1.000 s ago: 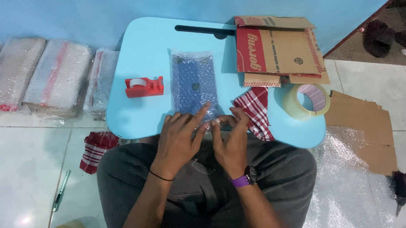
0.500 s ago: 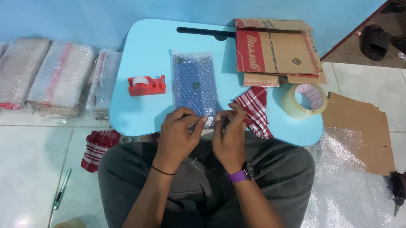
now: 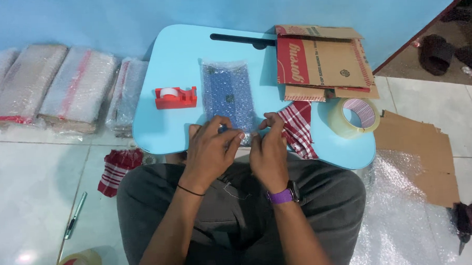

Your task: The person wraps a blue rectangular item in bubble wrap and secures it with tape. They fold the bubble wrap around the item, smooth it, and apply tape to seal the edges.

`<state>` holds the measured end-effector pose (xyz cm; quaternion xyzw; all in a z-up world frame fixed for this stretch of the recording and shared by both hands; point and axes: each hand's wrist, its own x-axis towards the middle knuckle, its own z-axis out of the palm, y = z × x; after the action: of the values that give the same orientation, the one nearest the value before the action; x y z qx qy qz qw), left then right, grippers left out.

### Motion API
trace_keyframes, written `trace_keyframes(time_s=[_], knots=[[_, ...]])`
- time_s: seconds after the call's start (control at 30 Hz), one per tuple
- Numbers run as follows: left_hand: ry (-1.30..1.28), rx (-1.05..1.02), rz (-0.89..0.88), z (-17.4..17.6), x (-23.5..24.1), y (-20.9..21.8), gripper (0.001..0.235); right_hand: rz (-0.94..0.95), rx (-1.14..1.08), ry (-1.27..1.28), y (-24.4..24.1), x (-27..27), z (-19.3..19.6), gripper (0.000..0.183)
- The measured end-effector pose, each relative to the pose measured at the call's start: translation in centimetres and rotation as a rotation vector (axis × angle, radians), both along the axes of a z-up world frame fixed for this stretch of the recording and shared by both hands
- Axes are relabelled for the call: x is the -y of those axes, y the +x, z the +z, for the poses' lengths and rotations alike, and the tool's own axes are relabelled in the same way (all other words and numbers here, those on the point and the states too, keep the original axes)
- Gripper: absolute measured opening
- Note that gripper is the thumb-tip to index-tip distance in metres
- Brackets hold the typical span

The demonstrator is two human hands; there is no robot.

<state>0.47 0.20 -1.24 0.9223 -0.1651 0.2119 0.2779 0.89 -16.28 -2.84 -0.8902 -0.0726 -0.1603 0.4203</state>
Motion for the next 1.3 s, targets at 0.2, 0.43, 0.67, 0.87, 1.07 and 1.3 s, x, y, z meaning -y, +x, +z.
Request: trace_keyframes(time_s=[0.2, 0.43, 0.67, 0.87, 1.07, 1.3], knots=[[-0.109, -0.100, 0.051, 0.0, 0.0, 0.4, 0.023, 0.004, 0.045, 0.106, 0.1, 0.5, 0.0, 0.042], [-0.150, -0.325, 0.110, 0.6, -0.1, 1.4, 0.019, 0.133, -0.114, 0.436, -0.3, 2.3, 3.1, 0.010], [-0.074, -0.441, 0.126, 0.8, -0.8, 1.9, 0.017, 0.283, -0.349, 0.198, 2.0, 1.9, 3.9, 0.012], [-0.132, -0.260, -0.011, -1.1, -1.6, 1.5, 0.016, 0.309, -0.405, 0.065, 2.7, 1.5, 4.9, 0.009], [-0.232, -0.168, -0.029, -1.6, -1.9, 1.5, 0.022, 0.387, -0.391, -0.064, 2.8, 1.4, 6.5, 0.011], [-0.251, -0.235, 0.047, -1.1, -1.5, 1.5, 0.023, 0.681, -0.527, -0.410, 5.6, 1.0, 8.4, 0.040]])
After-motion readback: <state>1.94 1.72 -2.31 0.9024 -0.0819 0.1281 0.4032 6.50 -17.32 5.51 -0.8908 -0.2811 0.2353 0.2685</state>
